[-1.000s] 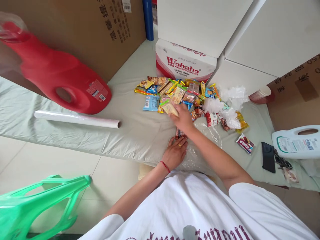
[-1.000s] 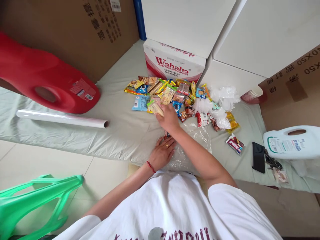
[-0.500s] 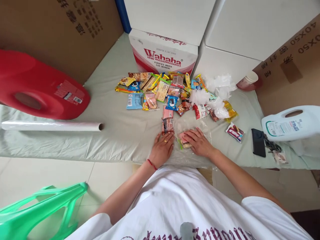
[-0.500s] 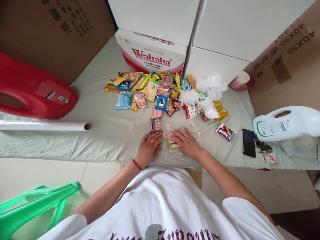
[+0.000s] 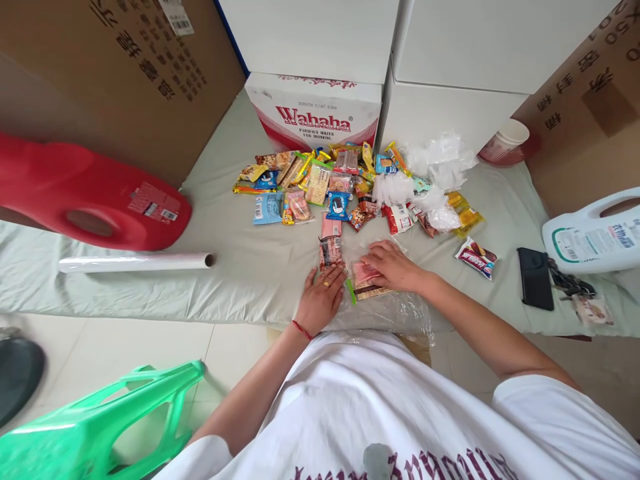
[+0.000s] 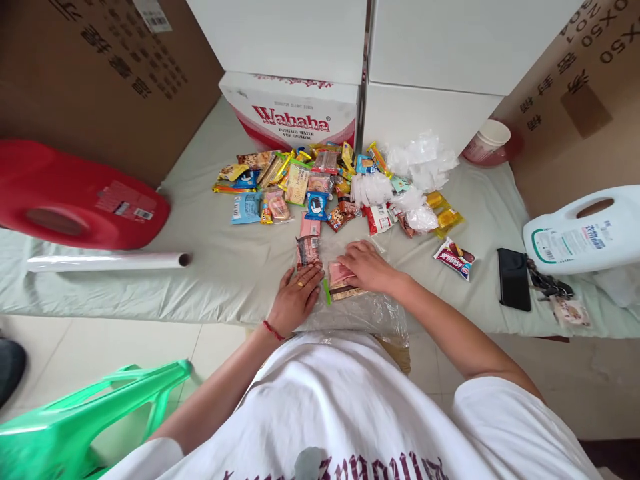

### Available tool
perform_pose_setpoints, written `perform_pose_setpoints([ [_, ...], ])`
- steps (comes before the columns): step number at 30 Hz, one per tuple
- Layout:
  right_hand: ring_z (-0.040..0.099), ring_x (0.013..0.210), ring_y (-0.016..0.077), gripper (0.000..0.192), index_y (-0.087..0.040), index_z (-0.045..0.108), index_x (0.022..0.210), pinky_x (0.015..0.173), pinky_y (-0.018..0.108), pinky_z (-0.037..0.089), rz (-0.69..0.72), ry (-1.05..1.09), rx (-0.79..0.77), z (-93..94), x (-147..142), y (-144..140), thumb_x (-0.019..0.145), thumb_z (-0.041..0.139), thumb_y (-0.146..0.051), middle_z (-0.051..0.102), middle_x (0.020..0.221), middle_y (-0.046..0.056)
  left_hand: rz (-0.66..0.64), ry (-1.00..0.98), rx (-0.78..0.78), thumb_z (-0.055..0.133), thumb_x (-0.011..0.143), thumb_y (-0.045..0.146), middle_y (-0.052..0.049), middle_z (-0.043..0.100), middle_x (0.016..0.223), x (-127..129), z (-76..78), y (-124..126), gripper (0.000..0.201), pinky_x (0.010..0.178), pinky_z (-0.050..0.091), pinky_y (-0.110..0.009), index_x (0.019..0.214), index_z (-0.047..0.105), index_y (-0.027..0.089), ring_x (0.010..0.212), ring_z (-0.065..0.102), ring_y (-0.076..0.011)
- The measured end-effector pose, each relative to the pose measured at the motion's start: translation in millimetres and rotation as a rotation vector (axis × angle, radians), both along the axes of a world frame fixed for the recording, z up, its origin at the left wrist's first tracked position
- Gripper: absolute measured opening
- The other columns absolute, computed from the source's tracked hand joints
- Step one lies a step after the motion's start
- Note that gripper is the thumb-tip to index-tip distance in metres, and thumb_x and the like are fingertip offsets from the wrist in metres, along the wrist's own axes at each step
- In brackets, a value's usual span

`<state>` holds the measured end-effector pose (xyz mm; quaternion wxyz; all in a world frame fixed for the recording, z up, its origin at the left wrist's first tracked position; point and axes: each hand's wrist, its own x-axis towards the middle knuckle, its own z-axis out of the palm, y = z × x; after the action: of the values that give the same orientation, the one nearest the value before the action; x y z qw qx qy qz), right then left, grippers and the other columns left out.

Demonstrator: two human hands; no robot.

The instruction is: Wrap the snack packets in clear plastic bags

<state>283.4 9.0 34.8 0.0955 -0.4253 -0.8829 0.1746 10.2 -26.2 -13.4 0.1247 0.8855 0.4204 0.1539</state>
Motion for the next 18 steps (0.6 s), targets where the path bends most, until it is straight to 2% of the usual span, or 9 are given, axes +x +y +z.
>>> perform_pose_setpoints([
  [3,0.046,0.132,0.0351,0.052,-0.015,0.064,0.134,0.112,0.056,0.039,-0.013,0.075,0.023,5.8,2.5,-7.0,0.085,0.076,-0.031,0.063,0.123,0.018,0.013,0.019,-0.001,0.041,0.104,0.025,-0.007,0.052,0.157,-1.6,-0.7,-3.0,0.046,0.125,0.023,-0.056,0.148,0.053,0.026,0.148,0.045,-0.026],
  [6,0.042,0.139,0.0339,0.047,-0.02,0.062,0.135,0.118,0.06,0.032,0.012,0.128,0.033,9.6,4.2,-25.7,0.09,0.071,-0.032,0.062,0.125,0.015,0.015,0.021,-0.009,0.042,0.103,0.025,-0.008,0.053,0.156,-3.3,-1.2,-4.5,0.046,0.125,0.024,-0.057,0.147,0.054,0.026,0.148,0.044,-0.0267],
  [9,0.041,0.141,0.0339,0.044,-0.023,0.063,0.134,0.121,0.063,0.027,-0.012,0.085,0.031,5.1,2.2,-42.8,0.091,0.07,-0.031,0.063,0.126,0.014,0.023,0.019,-0.015,0.043,0.103,0.026,-0.008,0.054,0.155,-5.8,0.2,-5.2,0.046,0.125,0.022,-0.059,0.147,0.054,0.027,0.148,0.045,-0.0272],
  [12,0.042,0.138,0.0352,0.044,-0.021,0.064,0.132,0.118,0.065,0.03,-0.085,0.04,0.023,-2.9,-0.8,-52.3,0.09,0.072,-0.033,0.061,0.128,0.015,0.066,0.02,-0.007,0.044,0.104,0.029,-0.009,0.058,0.151,-8.1,2.8,-7.0,0.044,0.125,0.018,-0.063,0.146,0.055,0.028,0.145,0.048,-0.0285],
  [18,0.041,0.137,0.0355,0.035,-0.023,0.067,0.127,0.122,0.064,0.026,-0.148,0.001,0.124,-7.4,-9.2,-60.1,0.093,0.068,-0.034,0.06,0.13,0.015,0.13,0.024,0.015,0.044,0.104,0.031,-0.01,0.057,0.152,-7.6,2.0,-11.5,0.043,0.125,0.015,-0.067,0.146,0.053,0.03,0.143,0.051,-0.0299],
])
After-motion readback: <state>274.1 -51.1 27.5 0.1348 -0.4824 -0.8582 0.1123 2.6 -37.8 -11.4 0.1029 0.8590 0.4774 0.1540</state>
